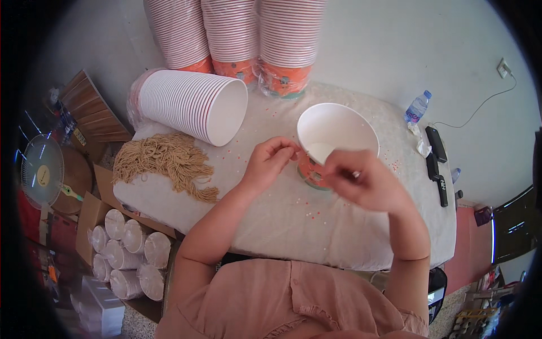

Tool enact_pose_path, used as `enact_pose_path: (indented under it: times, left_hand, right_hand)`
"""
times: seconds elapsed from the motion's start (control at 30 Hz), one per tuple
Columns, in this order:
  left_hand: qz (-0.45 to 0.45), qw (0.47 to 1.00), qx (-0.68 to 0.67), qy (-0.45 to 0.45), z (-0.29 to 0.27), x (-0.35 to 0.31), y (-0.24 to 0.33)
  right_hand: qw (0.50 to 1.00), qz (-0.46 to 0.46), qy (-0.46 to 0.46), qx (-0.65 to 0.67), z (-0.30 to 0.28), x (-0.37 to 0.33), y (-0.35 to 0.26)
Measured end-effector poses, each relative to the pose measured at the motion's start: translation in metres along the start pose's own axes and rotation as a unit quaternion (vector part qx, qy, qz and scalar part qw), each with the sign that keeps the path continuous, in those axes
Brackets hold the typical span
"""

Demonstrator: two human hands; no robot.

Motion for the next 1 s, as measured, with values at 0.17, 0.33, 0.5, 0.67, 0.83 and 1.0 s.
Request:
enact_pose_path:
  times: [0.17,0.33,0.5,0.67,0.83,1.0]
  left_hand:
    - [0.270,0.918,0.266,0.117,0.000,-0.043,0.069]
    - [0.438,0.794,0.418,0.056,0.075,-0.070,0.107]
    - [0.358,0.830,0.427,0.014,0.075,-0.050,0.091]
    - [0.294,0.860,0.416,0.029,0.033,-0.022,0.095]
    - [0.256,0.869,0.421,0.032,0.012,0.008,0.099]
    - [0.177,0.913,0.367,0.012,-0.012,0.043,0.082]
  right_hand:
    - [0.984,0.057,0.067,0.154,-0.068,0.003,0.027]
    - [0.963,0.067,0.086,0.248,-0.087,0.005,0.044]
    - [0.933,0.048,0.080,0.347,-0.108,-0.004,0.043]
    - [0.944,0.036,0.110,0.308,-0.139,-0.025,0.039]
    - [0.946,0.019,0.102,0.306,-0.146,-0.041,0.027]
    - [0.953,-0.001,0.063,0.297,-0.133,-0.044,0.015]
Point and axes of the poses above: each hand's wrist, its own x-axis towards the middle knuckle, its own z-axis out of the palm, y = z × x, the point moved 10 cm from there along x, towards the middle knuckle, and after that the axes turned 13 degrees about x, right-handed, at the moved point
